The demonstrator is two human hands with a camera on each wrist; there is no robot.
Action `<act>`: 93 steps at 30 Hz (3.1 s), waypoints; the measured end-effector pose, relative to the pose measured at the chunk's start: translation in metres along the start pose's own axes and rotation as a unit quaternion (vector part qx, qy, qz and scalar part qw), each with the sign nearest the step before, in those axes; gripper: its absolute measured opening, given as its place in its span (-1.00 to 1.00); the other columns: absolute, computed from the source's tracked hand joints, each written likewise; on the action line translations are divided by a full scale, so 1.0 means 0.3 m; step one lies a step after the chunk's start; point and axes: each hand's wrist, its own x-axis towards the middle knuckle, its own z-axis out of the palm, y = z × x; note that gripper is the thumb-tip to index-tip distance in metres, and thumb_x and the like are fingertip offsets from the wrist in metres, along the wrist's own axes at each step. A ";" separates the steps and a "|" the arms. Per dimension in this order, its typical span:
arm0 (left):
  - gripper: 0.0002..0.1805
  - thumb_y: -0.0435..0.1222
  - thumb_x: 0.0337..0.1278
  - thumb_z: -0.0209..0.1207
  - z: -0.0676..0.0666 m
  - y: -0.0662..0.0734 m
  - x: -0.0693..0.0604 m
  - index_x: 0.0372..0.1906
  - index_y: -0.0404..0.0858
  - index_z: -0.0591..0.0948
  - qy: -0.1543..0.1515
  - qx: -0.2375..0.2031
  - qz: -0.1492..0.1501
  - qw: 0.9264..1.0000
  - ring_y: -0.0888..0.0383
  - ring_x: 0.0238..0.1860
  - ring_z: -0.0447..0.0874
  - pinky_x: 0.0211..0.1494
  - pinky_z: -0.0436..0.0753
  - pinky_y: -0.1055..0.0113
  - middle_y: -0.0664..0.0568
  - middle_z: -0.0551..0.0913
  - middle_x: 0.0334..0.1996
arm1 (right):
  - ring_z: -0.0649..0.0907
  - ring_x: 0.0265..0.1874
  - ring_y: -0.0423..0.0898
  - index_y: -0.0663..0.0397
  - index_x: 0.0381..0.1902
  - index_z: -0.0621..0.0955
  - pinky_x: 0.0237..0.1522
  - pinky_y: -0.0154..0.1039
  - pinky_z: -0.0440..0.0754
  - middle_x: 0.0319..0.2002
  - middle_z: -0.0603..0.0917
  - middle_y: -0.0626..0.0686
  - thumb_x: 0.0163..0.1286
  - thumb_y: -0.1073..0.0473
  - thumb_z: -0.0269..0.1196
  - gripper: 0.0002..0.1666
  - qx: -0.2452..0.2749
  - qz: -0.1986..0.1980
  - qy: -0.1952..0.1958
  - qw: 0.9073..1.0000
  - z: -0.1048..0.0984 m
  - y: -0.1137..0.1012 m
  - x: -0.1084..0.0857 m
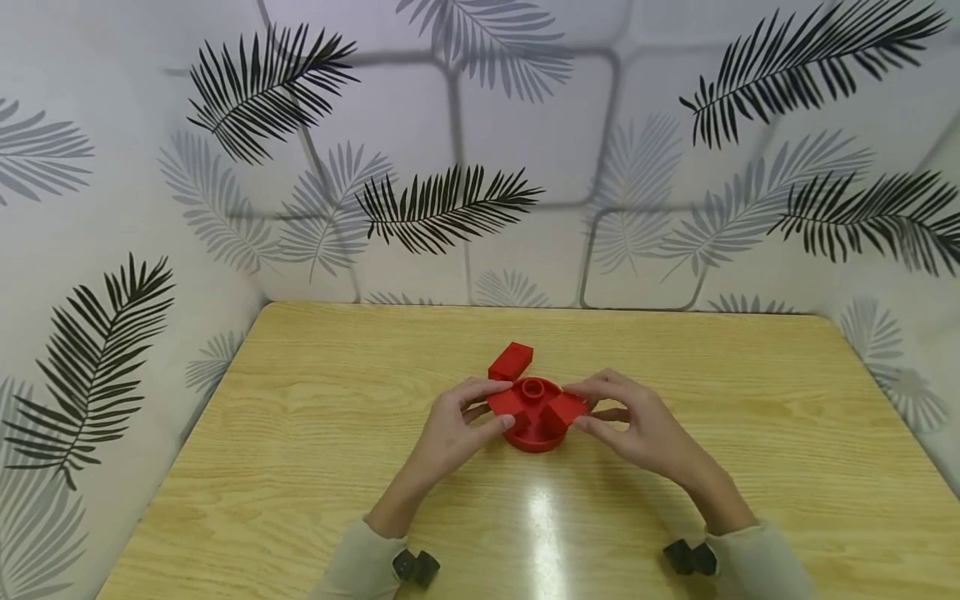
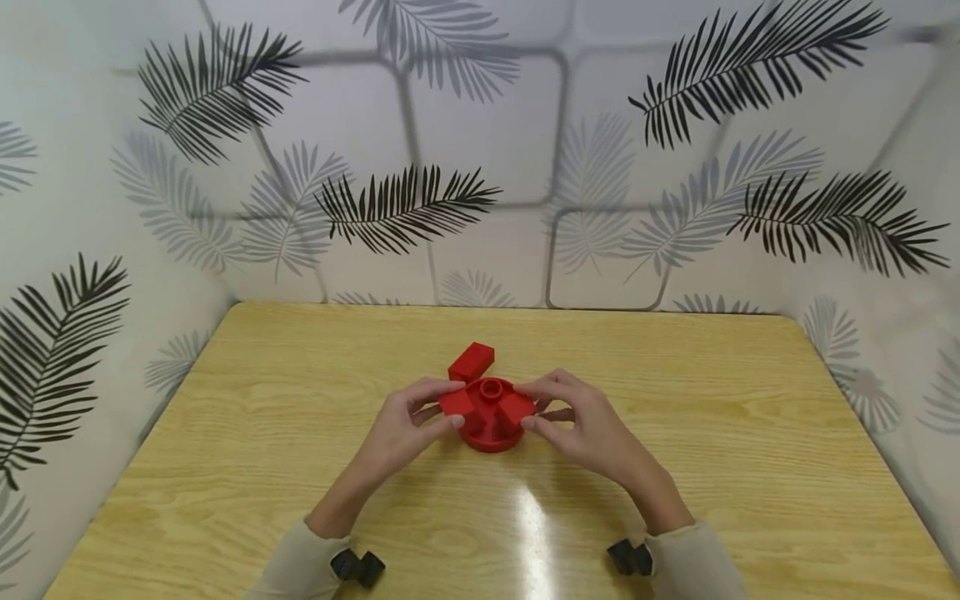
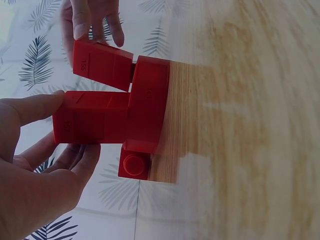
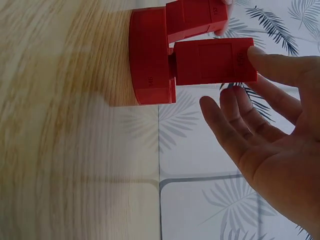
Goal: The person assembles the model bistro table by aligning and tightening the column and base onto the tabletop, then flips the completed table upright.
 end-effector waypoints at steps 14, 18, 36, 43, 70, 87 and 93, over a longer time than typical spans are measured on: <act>-0.54 -0.47 0.20 0.38 -0.001 -0.007 -0.003 0.21 -0.44 0.62 -0.001 0.004 0.005 1.000 -0.08 0.23 0.59 0.31 0.60 0.17 -0.18 0.62 0.13 | 0.67 -0.13 -0.07 -0.04 0.18 0.67 -0.08 -0.14 0.79 -0.15 0.60 -0.04 0.32 0.36 0.41 -0.52 -0.004 -0.024 -0.009 1.000 0.027 0.003 0.009; -0.53 -0.47 0.19 0.38 -0.003 -0.007 -0.002 0.22 -0.42 0.63 -0.002 0.008 0.000 1.000 -0.06 0.23 0.59 0.31 0.60 0.19 -0.16 0.62 0.13 | 0.66 -0.16 -0.08 -0.08 0.20 0.69 -0.06 -0.16 0.78 -0.19 0.55 -0.01 0.36 0.27 0.41 -0.55 -0.007 -0.022 -0.011 1.000 0.037 0.005 0.010; -0.53 -0.48 0.20 0.38 -0.003 -0.010 -0.001 0.22 -0.43 0.62 -0.001 0.009 0.006 1.000 -0.06 0.24 0.58 0.30 0.60 0.22 -0.16 0.63 0.12 | 0.70 0.02 -0.11 0.00 0.18 0.70 -0.20 -0.21 0.79 0.12 0.73 -0.05 0.31 0.21 0.48 -0.52 -0.033 -0.017 0.015 0.999 0.062 0.007 0.023; -0.53 -0.48 0.19 0.38 -0.003 -0.013 -0.002 0.22 -0.44 0.62 -0.003 0.004 0.008 1.000 -0.08 0.24 0.59 0.30 0.61 0.19 -0.17 0.63 0.12 | 0.68 -0.14 -0.09 0.08 0.24 0.63 -0.18 -0.18 0.81 0.03 0.71 -0.04 0.34 0.20 0.46 -0.48 -0.036 -0.018 0.026 0.999 0.068 0.007 0.035; -0.51 -0.45 0.21 0.39 -0.008 -0.010 -0.002 0.24 -0.42 0.61 -0.008 0.011 -0.002 1.000 -0.07 0.25 0.58 0.31 0.60 0.22 -0.16 0.62 0.15 | 0.55 -0.22 -0.08 -0.13 0.29 0.62 -0.18 -0.24 0.78 -0.20 0.54 -0.09 0.44 0.00 0.36 -0.51 -0.068 0.028 0.030 0.997 0.092 0.023 0.056; -0.51 -0.44 0.21 0.39 -0.008 -0.017 0.002 0.25 -0.40 0.61 -0.011 -0.005 -0.005 1.000 -0.05 0.25 0.58 0.36 0.56 0.02 -0.15 0.61 0.15 | 0.53 -0.17 -0.03 -0.03 0.36 0.57 -0.14 -0.14 0.76 -0.13 0.57 -0.05 0.48 0.12 0.31 -0.48 -0.011 0.025 -0.007 1.000 0.080 0.040 0.062; -0.51 -0.44 0.22 0.38 -0.009 -0.015 0.002 0.25 -0.40 0.61 -0.011 -0.004 -0.008 1.000 -0.07 0.25 0.58 0.36 0.56 0.01 -0.15 0.60 0.16 | 0.64 -0.12 -0.05 -0.02 0.32 0.55 -0.10 -0.19 0.77 -0.03 0.65 -0.03 0.40 -0.01 0.40 -0.41 -0.026 0.064 0.024 0.997 0.075 0.045 0.065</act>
